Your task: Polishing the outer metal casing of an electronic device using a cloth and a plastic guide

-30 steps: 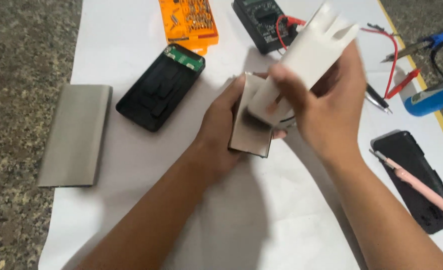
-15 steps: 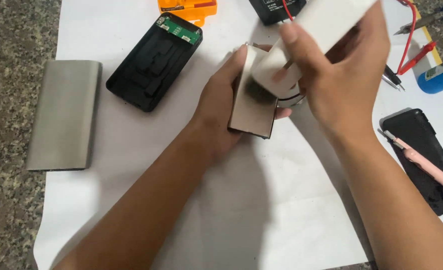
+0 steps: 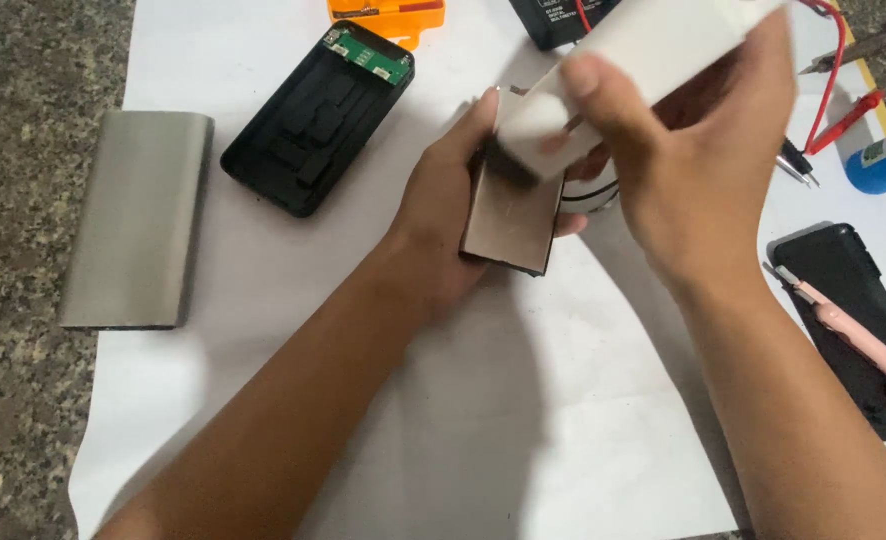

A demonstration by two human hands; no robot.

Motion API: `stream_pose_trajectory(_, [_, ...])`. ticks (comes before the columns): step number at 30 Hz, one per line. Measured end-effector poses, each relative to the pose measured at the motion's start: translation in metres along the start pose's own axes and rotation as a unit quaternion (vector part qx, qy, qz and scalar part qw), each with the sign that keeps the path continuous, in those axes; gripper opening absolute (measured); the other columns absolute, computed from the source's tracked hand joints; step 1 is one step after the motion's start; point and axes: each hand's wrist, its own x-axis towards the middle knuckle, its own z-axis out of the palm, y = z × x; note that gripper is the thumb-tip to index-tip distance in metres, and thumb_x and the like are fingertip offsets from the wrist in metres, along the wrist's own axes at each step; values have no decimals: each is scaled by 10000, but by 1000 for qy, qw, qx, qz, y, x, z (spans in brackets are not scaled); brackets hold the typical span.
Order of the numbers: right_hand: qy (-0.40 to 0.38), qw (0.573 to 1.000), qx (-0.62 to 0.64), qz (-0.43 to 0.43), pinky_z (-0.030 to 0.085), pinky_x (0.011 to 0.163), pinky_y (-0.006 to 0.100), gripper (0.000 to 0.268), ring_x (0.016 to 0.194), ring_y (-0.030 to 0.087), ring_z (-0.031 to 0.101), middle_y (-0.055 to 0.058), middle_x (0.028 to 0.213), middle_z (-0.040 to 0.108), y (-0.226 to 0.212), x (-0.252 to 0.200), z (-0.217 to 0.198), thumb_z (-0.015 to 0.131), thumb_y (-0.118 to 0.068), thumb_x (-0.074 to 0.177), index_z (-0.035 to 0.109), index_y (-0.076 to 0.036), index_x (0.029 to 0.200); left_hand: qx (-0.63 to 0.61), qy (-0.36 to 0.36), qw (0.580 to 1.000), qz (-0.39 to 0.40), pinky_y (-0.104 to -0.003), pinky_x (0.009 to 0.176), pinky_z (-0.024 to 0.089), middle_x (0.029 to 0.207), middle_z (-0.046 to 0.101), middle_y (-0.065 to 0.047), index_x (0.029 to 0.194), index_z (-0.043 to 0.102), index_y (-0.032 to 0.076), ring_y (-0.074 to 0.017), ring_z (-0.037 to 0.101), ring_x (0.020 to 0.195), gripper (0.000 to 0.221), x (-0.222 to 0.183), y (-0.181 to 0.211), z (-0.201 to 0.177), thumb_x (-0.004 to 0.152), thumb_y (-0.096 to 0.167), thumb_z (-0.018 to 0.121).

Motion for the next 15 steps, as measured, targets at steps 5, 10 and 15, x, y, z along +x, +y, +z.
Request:
stream_pose_trajectory(5, [-45,996,-29,72,546,430,254,543,640,170,699,78,860,602,-14,3,2,824,-364,894,435,-55,1112,27,19,999,-11,-523,735,555,1014,645,-221,1223,599,49,-394,632,882,446,-7,7,11,1027,412,428])
stream_pose_trajectory(10, [36,997,-35,-64,541,751,319,531,953,202,582,113,1083,498,4,-1,-5,866,-86,1071,343,-70,1159,2,-26,1000,-7,-504,741,574,1237,686,-210,1302,591,84,-406,679,1123,511,0,1,2,1001,465,433])
stream_pose_trajectory(15, [-19,997,-58,-54,532,800,324,694,1050,223,578,169,1194,540,-2,-4,-3,958,-51,870,422,29,1304,-1,27,999,-23,-564,782,573,1123,684,-180,1218,614,104,-348,648,950,452,-1,5,6,1029,468,424])
